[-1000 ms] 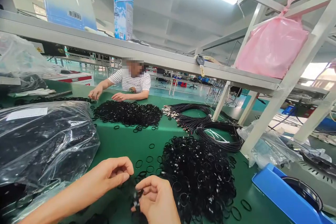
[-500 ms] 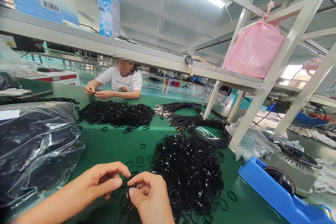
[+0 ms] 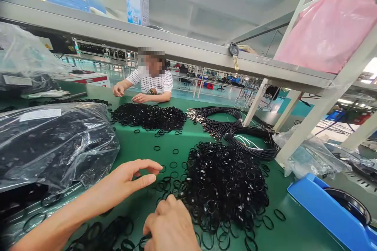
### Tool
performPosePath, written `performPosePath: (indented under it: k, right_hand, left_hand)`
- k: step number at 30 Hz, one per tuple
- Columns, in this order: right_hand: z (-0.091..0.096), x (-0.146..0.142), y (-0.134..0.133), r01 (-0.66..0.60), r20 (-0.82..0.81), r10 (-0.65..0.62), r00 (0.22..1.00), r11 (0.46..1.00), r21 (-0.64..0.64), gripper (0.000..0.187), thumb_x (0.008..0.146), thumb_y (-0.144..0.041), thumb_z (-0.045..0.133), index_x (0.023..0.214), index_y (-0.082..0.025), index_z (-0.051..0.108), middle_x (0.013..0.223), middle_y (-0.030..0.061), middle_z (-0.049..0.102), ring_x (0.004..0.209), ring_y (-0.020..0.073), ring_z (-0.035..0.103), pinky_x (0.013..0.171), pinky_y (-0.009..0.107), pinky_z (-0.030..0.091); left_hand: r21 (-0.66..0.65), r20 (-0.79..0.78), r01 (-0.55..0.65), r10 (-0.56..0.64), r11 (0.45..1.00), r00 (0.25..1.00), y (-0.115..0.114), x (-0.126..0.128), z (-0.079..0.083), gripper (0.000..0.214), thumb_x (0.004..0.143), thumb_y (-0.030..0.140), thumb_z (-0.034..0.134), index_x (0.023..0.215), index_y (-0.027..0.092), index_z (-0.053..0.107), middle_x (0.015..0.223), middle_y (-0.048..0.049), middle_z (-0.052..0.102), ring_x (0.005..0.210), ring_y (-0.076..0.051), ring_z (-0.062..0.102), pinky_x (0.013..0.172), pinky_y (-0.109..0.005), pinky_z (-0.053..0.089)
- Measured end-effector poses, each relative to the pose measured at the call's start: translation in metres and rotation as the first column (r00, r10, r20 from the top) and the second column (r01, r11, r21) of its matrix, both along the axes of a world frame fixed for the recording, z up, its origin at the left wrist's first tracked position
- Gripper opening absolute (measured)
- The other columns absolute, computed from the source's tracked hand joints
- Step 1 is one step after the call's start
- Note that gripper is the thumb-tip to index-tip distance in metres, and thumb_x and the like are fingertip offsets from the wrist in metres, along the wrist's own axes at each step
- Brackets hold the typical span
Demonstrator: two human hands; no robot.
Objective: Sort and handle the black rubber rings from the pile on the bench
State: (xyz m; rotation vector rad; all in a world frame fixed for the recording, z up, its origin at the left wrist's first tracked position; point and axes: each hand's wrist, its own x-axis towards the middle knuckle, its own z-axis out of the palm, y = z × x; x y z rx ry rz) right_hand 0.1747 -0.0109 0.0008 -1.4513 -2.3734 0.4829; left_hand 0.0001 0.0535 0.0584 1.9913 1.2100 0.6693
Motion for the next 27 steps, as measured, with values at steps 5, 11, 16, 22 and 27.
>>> performPosePath:
  k: [5, 11, 16, 22, 27]
  right_hand:
    - [0.007, 0.001, 0.002, 0.223, -0.176, -0.226, 0.958, 0.974, -0.035, 0.024, 0.074, 0.0, 0.054, 0.069, -0.023, 0.06, 0.07, -0.0032, 0.06, 0.073, 0.0143, 0.054, 0.064, 0.023, 0.037]
    - [0.001, 0.0, 0.0, 0.046, -0.034, -0.048, 0.998, 0.996, -0.07, 0.02, 0.062, -0.01, 0.074, 0.058, -0.021, 0.058, 0.078, -0.0022, 0.059, 0.079, 0.0179, 0.055, 0.067, 0.025, 0.036]
    - [0.001, 0.002, 0.001, 0.211, -0.31, -0.226, 0.923, 0.974, -0.079, 0.021, 0.074, 0.0, 0.053, 0.068, -0.021, 0.052, 0.074, -0.0037, 0.055, 0.074, 0.0136, 0.051, 0.064, 0.023, 0.034]
    - [0.018, 0.016, 0.007, 0.257, -0.582, -0.329, 0.744, 0.944, -0.206, 0.015, 0.085, -0.018, 0.051, 0.07, -0.02, 0.052, 0.07, -0.0046, 0.051, 0.067, 0.0129, 0.048, 0.059, 0.022, 0.035]
    - [0.027, 0.032, 0.009, 0.357, -0.136, -0.344, 0.929, 0.929, 0.093, 0.019, 0.085, -0.006, 0.046, 0.073, -0.02, 0.053, 0.075, -0.0011, 0.055, 0.071, 0.0161, 0.051, 0.063, 0.028, 0.034]
  left_hand:
    - [-0.003, -0.025, 0.106, -0.106, 0.994, 0.994, -0.004, 0.003, 0.0, 0.021, 0.085, 0.033, 0.051, 0.091, 0.03, 0.07, 0.098, 0.0041, 0.072, 0.09, -0.021, 0.064, 0.079, -0.027, 0.046]
    - [-0.002, 0.0, 0.126, -0.126, 0.992, 0.992, -0.005, 0.006, -0.004, 0.025, 0.089, 0.03, 0.045, 0.092, 0.029, 0.07, 0.097, 0.0041, 0.072, 0.092, -0.019, 0.064, 0.081, -0.025, 0.045]
    - [-0.043, -0.007, 0.125, -0.125, 0.991, 0.992, -0.007, 0.008, 0.0, 0.026, 0.088, 0.035, 0.044, 0.094, 0.028, 0.069, 0.098, 0.0019, 0.071, 0.09, -0.02, 0.063, 0.078, -0.026, 0.045]
    - [-0.151, 0.091, 0.186, -0.174, 0.971, 0.981, -0.012, 0.021, -0.008, 0.016, 0.081, 0.033, 0.054, 0.088, 0.023, 0.065, 0.072, 0.0039, 0.064, 0.069, -0.016, 0.059, 0.061, -0.022, 0.044]
    - [-0.065, -0.009, 0.147, -0.148, 0.987, 0.989, -0.008, 0.019, -0.014, 0.022, 0.083, 0.027, 0.05, 0.091, 0.026, 0.07, 0.086, 0.0026, 0.07, 0.079, -0.018, 0.062, 0.073, -0.025, 0.046]
